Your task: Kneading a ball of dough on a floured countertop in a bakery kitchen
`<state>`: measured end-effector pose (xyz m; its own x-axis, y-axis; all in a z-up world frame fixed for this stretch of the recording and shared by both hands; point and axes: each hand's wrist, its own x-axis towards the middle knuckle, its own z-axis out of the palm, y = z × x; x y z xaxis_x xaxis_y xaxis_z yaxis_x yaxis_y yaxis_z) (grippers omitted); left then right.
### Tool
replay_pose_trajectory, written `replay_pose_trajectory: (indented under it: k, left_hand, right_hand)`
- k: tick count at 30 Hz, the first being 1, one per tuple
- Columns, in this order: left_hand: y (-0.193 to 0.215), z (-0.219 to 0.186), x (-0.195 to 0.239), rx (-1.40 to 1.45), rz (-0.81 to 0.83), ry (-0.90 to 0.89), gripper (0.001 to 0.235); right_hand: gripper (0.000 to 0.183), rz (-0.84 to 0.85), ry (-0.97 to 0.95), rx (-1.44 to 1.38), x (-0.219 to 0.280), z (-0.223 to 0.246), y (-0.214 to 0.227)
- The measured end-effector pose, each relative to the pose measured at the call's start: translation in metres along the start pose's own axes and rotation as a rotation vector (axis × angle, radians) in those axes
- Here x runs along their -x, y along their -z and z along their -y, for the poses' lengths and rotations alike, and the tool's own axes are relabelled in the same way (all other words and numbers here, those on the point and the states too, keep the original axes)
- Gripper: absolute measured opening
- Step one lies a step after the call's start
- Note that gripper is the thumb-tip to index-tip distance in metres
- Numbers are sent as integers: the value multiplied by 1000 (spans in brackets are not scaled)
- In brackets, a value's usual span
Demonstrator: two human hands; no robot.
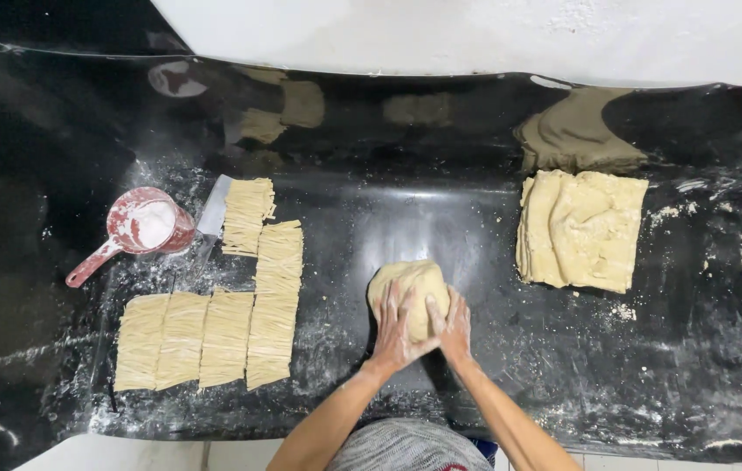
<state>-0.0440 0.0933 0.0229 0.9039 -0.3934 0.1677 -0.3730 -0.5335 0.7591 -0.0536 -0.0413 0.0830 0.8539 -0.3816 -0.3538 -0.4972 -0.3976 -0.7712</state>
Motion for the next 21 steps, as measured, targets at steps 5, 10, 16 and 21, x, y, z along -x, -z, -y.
replay_pose_trajectory:
  k: [5, 10, 16, 21]
  left_hand:
    - [12, 38, 15, 92, 8, -65, 118]
    - [24, 51, -15, 251, 111, 118, 117]
    - [18, 64, -63, 244, 46, 176, 87]
    - [16, 75, -104, 353, 49, 263, 67]
  right_hand:
    - [88, 80, 215, 101, 53, -21, -16]
    - [100, 107, 358, 257, 21, -55, -32]
    - [130, 74, 227, 275, -36, -13, -17]
    - [106, 132, 148, 180, -82, 14, -5]
